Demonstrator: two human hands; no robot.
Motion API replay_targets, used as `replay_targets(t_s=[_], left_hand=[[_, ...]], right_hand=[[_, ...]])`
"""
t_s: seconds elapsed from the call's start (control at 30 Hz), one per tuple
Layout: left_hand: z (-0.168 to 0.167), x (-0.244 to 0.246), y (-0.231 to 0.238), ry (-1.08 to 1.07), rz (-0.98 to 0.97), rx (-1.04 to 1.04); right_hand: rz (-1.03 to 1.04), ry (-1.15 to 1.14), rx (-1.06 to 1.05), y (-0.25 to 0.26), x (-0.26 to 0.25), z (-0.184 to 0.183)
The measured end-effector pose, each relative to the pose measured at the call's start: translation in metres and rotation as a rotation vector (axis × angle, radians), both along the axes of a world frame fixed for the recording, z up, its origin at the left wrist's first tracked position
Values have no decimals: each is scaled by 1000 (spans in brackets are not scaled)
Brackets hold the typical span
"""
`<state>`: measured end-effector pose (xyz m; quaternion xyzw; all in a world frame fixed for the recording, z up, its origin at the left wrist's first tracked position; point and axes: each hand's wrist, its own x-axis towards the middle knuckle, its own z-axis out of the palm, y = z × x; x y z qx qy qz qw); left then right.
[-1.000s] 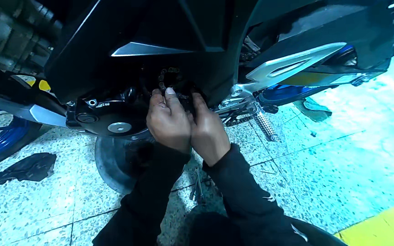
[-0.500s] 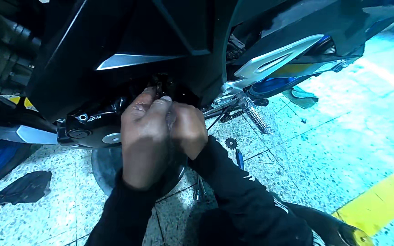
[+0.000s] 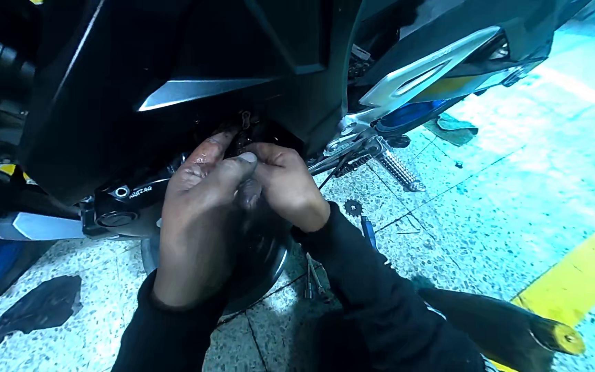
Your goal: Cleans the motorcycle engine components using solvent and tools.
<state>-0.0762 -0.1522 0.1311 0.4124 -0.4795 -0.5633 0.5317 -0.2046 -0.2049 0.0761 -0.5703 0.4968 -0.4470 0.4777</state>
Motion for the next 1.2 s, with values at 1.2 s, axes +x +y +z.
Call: replay_targets(t_s=[1.2], left_hand=[[-33, 93, 82, -945, 17, -299]], right_hand=[[-273, 538, -465, 46, 64, -121]])
